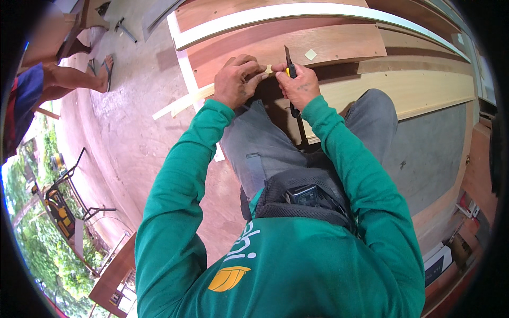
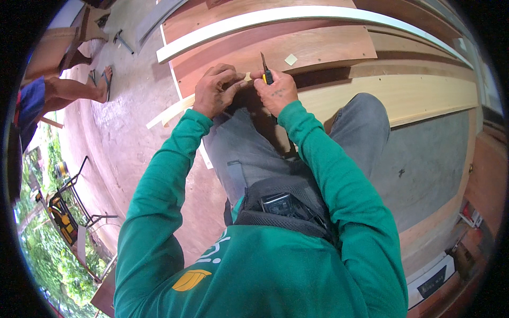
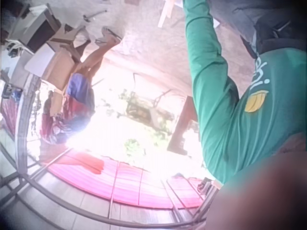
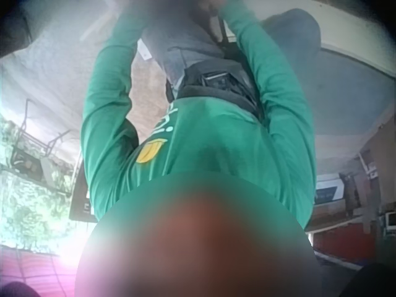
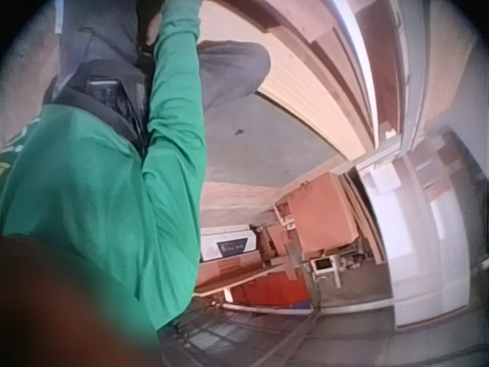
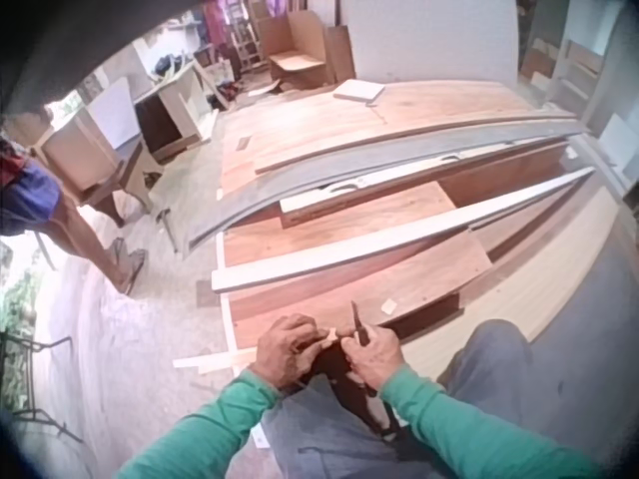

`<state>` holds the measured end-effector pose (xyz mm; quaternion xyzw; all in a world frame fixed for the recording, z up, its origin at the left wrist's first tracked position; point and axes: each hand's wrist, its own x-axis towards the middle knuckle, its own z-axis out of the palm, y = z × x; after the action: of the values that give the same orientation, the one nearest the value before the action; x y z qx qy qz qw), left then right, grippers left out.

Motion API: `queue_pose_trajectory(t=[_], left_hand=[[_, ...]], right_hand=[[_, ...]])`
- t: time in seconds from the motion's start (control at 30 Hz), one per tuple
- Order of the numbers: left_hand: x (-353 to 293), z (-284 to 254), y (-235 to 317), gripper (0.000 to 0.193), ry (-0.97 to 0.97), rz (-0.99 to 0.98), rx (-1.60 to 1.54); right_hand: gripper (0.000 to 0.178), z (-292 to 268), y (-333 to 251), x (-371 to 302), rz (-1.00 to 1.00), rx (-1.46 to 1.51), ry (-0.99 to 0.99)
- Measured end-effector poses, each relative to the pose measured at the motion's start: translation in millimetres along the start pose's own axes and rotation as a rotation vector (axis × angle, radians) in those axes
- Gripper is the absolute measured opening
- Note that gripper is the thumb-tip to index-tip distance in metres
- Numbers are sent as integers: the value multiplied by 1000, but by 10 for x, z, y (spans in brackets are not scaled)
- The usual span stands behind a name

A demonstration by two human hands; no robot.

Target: The person sits on the floor and uses a utility knife to trim thin wooden strips, then fits them into grooves on a large curved wooden panel. They repeatedly test the fit of the strips and adjust them by hand.

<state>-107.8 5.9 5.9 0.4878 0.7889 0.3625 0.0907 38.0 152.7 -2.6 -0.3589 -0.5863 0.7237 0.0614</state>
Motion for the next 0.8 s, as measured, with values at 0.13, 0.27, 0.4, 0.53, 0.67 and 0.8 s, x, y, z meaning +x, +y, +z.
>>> queue_pose_trajectory(t=[0.13,0.27,0.4,0.53,0.67,0.8], left_hand=[[2,8,-5,18,-7,-8,-6],[4,8,-3,17,-14,-20,0],[3,-3,11,18,-6,-17,-6],[3,-7,30,18,-40,-73,-37],[21,-6,35,18,-53,-65,-42],[32,-10,41,17,-62,-93,-70]], right_hand=[[20,11,75,60,-61,-124,28],[19,-36,98,83,-122,-233,18],[20,-192,107,62,-117,-108,-31],[25,-380,139,-22,-66,-56,91],[34,-457,146,-228,73,-45,94],[36,-306,167,-404,134,-75,-58]])
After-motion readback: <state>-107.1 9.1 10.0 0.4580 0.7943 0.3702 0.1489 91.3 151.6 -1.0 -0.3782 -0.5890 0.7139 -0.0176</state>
